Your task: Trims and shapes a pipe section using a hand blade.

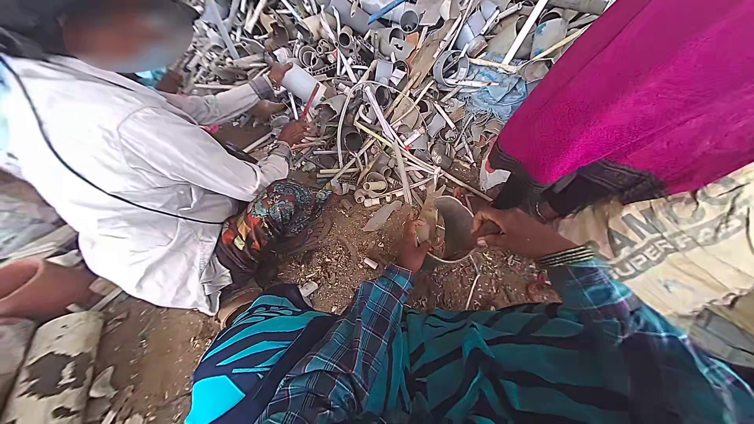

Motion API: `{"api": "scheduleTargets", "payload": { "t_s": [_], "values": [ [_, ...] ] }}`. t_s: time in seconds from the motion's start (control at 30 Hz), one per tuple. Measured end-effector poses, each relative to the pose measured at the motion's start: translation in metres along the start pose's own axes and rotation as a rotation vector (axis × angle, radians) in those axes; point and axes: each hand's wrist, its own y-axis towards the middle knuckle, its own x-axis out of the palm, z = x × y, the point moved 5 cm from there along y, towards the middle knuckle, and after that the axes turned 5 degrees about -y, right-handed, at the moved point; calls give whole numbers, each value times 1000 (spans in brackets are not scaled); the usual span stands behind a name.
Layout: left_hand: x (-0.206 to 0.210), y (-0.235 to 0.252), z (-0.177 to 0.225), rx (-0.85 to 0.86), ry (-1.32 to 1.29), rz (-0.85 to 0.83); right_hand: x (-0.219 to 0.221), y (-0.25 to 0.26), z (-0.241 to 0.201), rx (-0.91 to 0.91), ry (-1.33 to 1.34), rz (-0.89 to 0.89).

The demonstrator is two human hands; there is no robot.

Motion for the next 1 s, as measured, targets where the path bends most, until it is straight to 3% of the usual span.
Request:
{"api": "scheduleTargets", "payload": {
  "t_s": [0.1,0.23,0.4,0.57,0.77,0.93,1.0],
  "values": [
    [-2,0,0,-21,-19,49,16,14,3,-11,38,18],
    [-3,4,-1,4,-23,71,-32,-16,-27,-172,55,390],
    [-5,-2,-2,40,-97,172,9,10,1,-124,141,160],
    [-22,-5,-9,61,-163,329,-12,-5,-29,-239,143,461],
    [-33,-11,-13,16,-357,343,50,13,-20,92,343,457],
    [-46,-10,-20,26,-290,375,36,-18,-45,-16,446,872],
    [-54,-10,-22,38,-257,408,55,-14,-36,49,461,817]
  ]
}}
